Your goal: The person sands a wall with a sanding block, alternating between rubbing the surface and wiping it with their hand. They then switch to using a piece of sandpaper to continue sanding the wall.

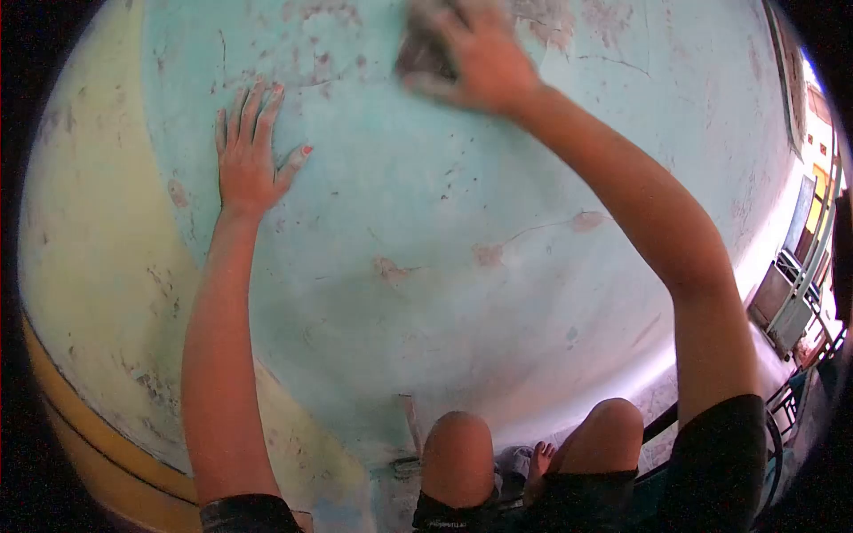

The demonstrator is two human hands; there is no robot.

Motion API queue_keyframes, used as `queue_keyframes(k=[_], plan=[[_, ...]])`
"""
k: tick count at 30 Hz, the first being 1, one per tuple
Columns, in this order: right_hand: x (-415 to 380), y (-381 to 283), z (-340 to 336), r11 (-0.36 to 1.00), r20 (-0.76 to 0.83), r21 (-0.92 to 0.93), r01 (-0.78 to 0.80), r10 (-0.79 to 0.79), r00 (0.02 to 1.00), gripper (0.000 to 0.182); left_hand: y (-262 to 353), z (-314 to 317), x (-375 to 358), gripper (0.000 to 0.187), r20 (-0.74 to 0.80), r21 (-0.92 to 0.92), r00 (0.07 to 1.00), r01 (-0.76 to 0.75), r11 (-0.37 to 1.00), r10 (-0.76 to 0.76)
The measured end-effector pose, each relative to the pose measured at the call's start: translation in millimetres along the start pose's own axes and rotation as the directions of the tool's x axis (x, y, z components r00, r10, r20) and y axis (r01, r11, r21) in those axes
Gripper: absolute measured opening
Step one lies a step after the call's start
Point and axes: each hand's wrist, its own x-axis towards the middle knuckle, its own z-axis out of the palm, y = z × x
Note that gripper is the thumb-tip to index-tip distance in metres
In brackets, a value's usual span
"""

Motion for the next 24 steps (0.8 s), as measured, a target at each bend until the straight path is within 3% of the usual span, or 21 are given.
queue_keyframes(k=[1, 3, 5, 6, 7, 9, 10, 13, 14, 15, 17, 18, 19, 21, 24], plan=[[-1.7, 5.9, 2.6, 0.984, -0.158, 0.009, -0.177, 0.177, 0.971, 0.085, 0.6, 0.4, -1.9, 0.077, 0.011, 0.002, 1.0, 0.01, 1.0, -0.01], [-17.0, -10.3, 6.0, 0.989, -0.07, -0.089, -0.114, 0.108, 0.992, 0.086, -0.4, 1.2, -0.8, 0.078, 0.007, 0.035, 1.0, -0.018, 0.999, 0.018], [-36.9, -40.2, 8.1, 0.978, 0.239, -0.062, 0.201, -0.181, 0.954, 0.084, 0.4, 0.6, -0.6, 0.078, 0.013, 0.03, 1.0, -0.014, 0.999, 0.014], [-38.1, -51.0, -0.5, 0.945, 0.323, 0.037, 0.325, -0.319, 0.891, 0.08, 0.7, 0.1, 0.0, 0.077, 0.016, 0.022, 1.0, -0.006, 1.0, 0.005], [-36.6, -48.9, 1.0, 0.944, 0.317, 0.035, 0.327, -0.321, 0.893, 0.08, 0.5, 0.2, 1.1, 0.077, 0.014, 0.028, 1.0, -0.007, 1.0, 0.007], [-30.6, -46.1, 3.9, 0.989, 0.232, -0.017, 0.15, -0.142, 0.962, 0.082, 0.6, -0.7, -0.4, 0.076, 0.019, 0.022, 1.0, -0.003, 1.0, 0.003], [-27.1, -45.0, 4.5, 0.998, 0.095, -0.055, -0.008, 0.013, 0.995, 0.082, -0.4, -1.2, -1.6, 0.076, 0.014, 0.025, 1.0, 0.014, 1.0, -0.014], [-39.2, -69.8, 16.3, 0.994, 0.185, -0.06, 0.086, -0.074, 0.98, 0.082, 2.4, -0.3, 0.4, 0.074, 0.011, 0.031, 1.0, 0.019, 0.999, -0.019], [-44.2, -80.0, 18.6, 0.97, 0.261, -0.062, 0.236, -0.212, 0.942, 0.082, 3.1, -1.3, 1.5, 0.073, -0.001, 0.026, 1.0, 0.015, 1.0, -0.015], [-42.3, -76.9, 19.5, 0.968, 0.257, -0.068, 0.241, -0.216, 0.942, 0.082, 2.9, -2.4, 1.7, 0.072, -0.013, 0.021, 1.0, 0.01, 1.0, -0.01], [-36.4, -66.5, 21.5, 0.977, 0.235, 0.043, 0.211, -0.215, 0.948, 0.081, 0.7, -2.0, -0.6, 0.073, 0.009, 0.039, 1.0, 0.016, 0.999, -0.016], [-22.8, -56.1, 16.0, 0.995, 0.199, -0.067, 0.076, -0.061, 0.978, 0.082, 0.8, -1.0, -1.8, 0.073, 0.042, 0.048, 0.999, 0.026, 0.998, -0.028], [-14.7, -47.0, 14.3, 0.993, 0.059, -0.101, -0.054, 0.06, 0.996, 0.082, 0.0, 0.6, -1.5, 0.073, 0.039, 0.044, 0.998, 0.038, 0.998, -0.039], [-13.0, -45.5, 15.8, 0.987, -0.017, -0.135, -0.084, 0.082, 0.996, 0.081, 0.3, 0.1, -1.3, 0.074, 0.017, 0.032, 1.0, 0.012, 0.999, -0.013], [-40.1, -82.9, 18.7, 0.971, 0.269, -0.083, 0.224, -0.195, 0.943, 0.081, 1.5, -1.3, -1.4, 0.074, 0.024, 0.023, 0.999, 0.021, 0.999, -0.022]])
